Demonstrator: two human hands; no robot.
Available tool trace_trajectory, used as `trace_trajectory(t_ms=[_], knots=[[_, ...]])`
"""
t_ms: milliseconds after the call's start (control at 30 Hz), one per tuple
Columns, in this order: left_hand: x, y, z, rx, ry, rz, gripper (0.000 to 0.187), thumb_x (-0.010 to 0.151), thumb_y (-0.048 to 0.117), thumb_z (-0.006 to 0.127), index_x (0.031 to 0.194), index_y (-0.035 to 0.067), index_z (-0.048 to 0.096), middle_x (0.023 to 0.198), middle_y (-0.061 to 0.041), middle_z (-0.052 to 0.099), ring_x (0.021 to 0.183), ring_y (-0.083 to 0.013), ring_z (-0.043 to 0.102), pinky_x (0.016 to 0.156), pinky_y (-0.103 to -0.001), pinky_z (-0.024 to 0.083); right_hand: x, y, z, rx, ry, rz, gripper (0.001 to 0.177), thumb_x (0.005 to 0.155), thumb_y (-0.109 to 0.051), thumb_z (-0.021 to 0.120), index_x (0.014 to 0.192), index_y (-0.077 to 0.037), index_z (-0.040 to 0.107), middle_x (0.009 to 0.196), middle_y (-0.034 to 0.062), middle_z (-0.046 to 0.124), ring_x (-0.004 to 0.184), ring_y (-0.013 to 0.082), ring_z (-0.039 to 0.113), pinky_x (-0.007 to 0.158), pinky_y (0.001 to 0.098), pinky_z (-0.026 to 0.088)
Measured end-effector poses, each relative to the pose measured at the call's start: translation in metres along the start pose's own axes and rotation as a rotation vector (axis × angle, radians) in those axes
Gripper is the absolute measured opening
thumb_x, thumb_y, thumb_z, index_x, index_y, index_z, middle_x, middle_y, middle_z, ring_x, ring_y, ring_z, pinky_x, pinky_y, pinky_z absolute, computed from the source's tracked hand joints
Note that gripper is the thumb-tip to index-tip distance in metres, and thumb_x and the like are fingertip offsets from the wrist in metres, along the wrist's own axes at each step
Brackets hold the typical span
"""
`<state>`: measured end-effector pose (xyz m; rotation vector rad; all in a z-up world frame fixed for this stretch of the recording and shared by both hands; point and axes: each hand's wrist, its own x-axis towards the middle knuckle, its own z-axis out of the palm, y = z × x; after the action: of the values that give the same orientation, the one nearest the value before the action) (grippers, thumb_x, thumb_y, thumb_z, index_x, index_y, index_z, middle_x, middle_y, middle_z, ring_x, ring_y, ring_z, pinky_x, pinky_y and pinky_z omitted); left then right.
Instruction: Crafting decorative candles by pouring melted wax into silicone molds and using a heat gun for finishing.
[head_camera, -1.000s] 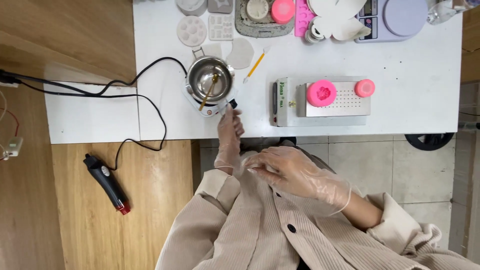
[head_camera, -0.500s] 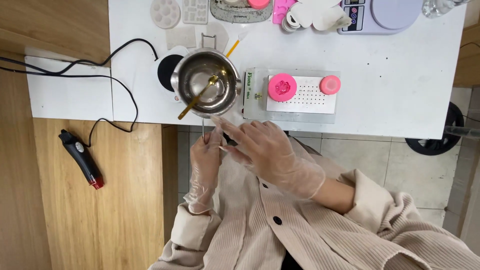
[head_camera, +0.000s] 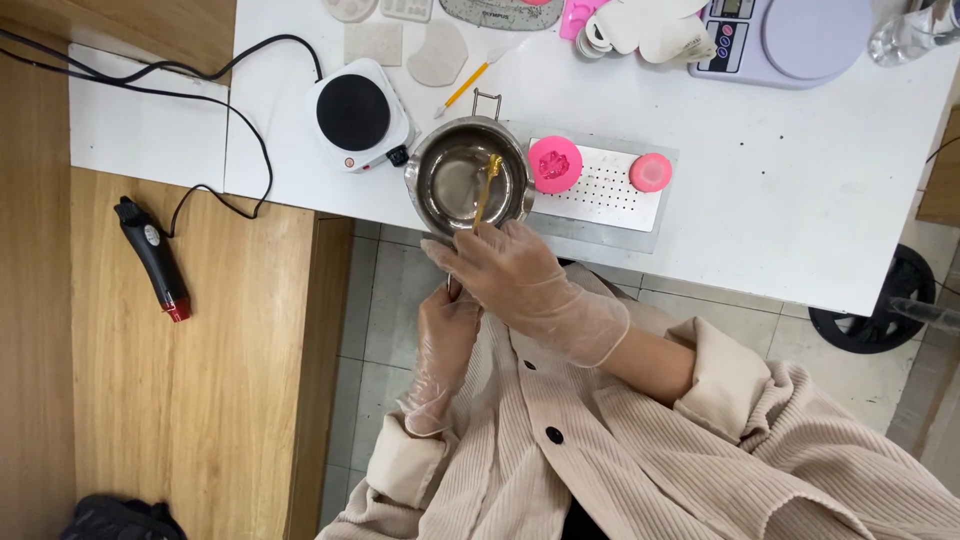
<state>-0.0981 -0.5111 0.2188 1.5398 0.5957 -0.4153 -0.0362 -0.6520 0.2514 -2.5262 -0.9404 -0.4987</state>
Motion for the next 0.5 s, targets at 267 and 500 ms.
trace_trajectory(t_ms=[267, 500], knots=[[0.005, 0.013, 0.015, 0.173, 0.04, 0.043, 0.028, 0.101, 0.021, 0.064, 0.087, -0.003, 0.07, 0.067, 0.0, 0.056, 0.058, -0.0073, 0.045, 0.051, -0.027, 0.038, -0.026, 0.018, -0.029, -0.002, -0.066, 0.093, 0.061, 0.089, -0.011, 0.073, 0.148, -0.02, 0.058, 0.096, 0.0005, 0.056, 0.082, 0.0162, 0.06, 0.066, 0.0318, 0.05], [0.009, 0.013, 0.025, 0.193, -0.01, 0.194, 0.029, 0.101, 0.026, 0.062, 0.087, 0.002, 0.069, 0.069, 0.005, 0.059, 0.061, -0.0038, 0.048, 0.054, -0.023, 0.043, -0.033, 0.042, -0.029, -0.125, -0.081, -0.02, 0.062, 0.088, -0.011, 0.072, 0.146, -0.024, 0.055, 0.113, 0.0016, 0.059, 0.083, 0.0144, 0.059, 0.063, 0.0279, 0.048]])
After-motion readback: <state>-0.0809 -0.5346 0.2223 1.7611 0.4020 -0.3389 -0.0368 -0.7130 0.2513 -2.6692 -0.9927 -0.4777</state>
